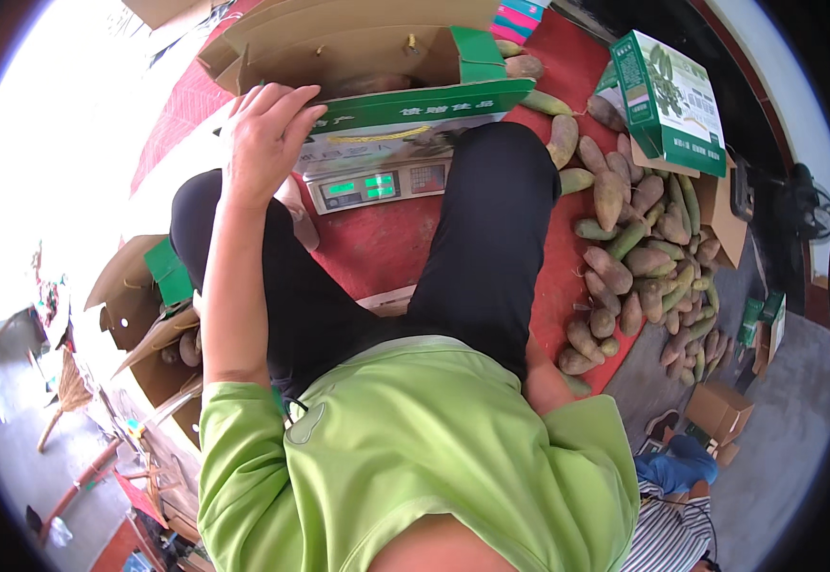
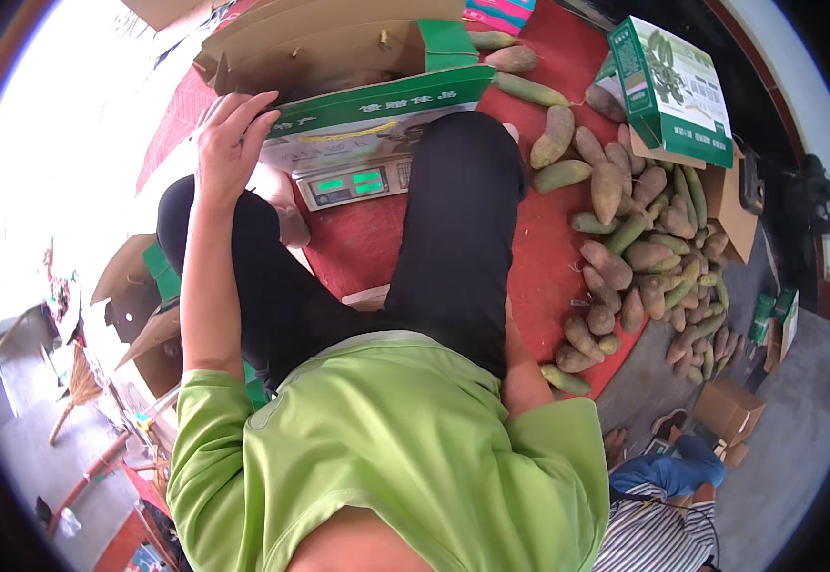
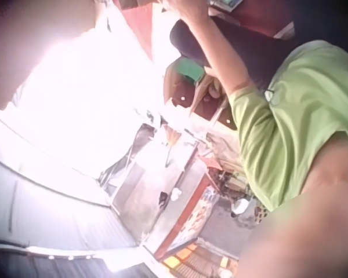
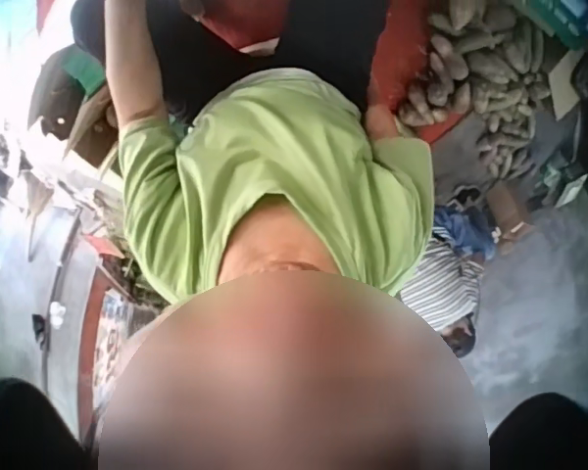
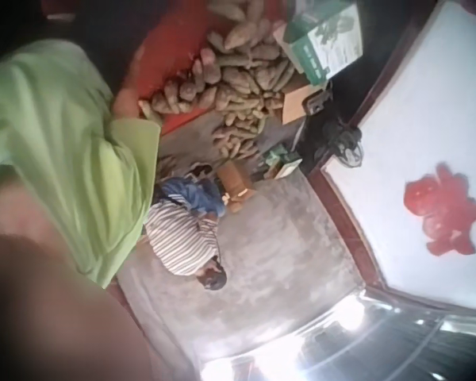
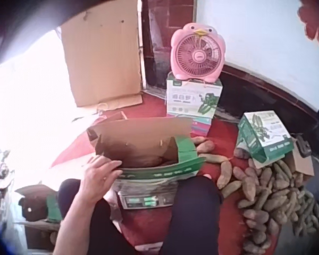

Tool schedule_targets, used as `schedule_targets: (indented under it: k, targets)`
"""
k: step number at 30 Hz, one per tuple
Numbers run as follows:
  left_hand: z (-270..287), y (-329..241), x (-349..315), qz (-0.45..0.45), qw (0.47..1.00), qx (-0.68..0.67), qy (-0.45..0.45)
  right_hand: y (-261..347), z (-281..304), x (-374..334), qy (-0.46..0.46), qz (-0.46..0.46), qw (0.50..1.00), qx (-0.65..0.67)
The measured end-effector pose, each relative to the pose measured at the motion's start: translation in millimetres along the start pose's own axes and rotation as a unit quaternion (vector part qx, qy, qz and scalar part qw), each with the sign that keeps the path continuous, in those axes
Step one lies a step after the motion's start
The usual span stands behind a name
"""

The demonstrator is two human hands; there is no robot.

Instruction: Sorting and packing produce into cardboard boxes in a factory or warehouse setting.

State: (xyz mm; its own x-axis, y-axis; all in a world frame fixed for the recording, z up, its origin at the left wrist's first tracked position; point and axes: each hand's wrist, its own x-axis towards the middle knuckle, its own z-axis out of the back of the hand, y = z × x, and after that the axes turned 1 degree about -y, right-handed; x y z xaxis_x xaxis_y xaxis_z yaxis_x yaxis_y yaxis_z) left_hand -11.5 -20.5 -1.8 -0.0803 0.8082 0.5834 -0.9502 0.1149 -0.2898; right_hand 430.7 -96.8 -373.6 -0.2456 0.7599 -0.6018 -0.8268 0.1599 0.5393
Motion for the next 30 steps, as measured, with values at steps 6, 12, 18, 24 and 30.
schedule_targets:
  k: [6, 12, 18, 24, 30]
  targets:
    - [1, 7, -6, -0.008, 1.0, 0.018, -0.017, 34, 14, -4, 0.005, 0.032, 0.999, 0.035]
    - [-4, 5, -4, -0.026, 0.999, 0.015, -0.03, 67, 14, 20, 0.013, 0.08, 0.994, 0.079]
    - [3, 5, -5, -0.01, 0.999, 0.034, -0.013, 70, 44, 37, -0.014, 0.097, 0.987, 0.125]
    - [4, 7, -3, -0.018, 1.0, 0.015, -0.001, 72, 112, 39, -0.085, 0.091, 0.976, 0.18]
    - [17, 1, -5, -0.018, 0.999, 0.011, 0.033, 115, 202, 29, -0.173, 0.088, 0.951, 0.239]
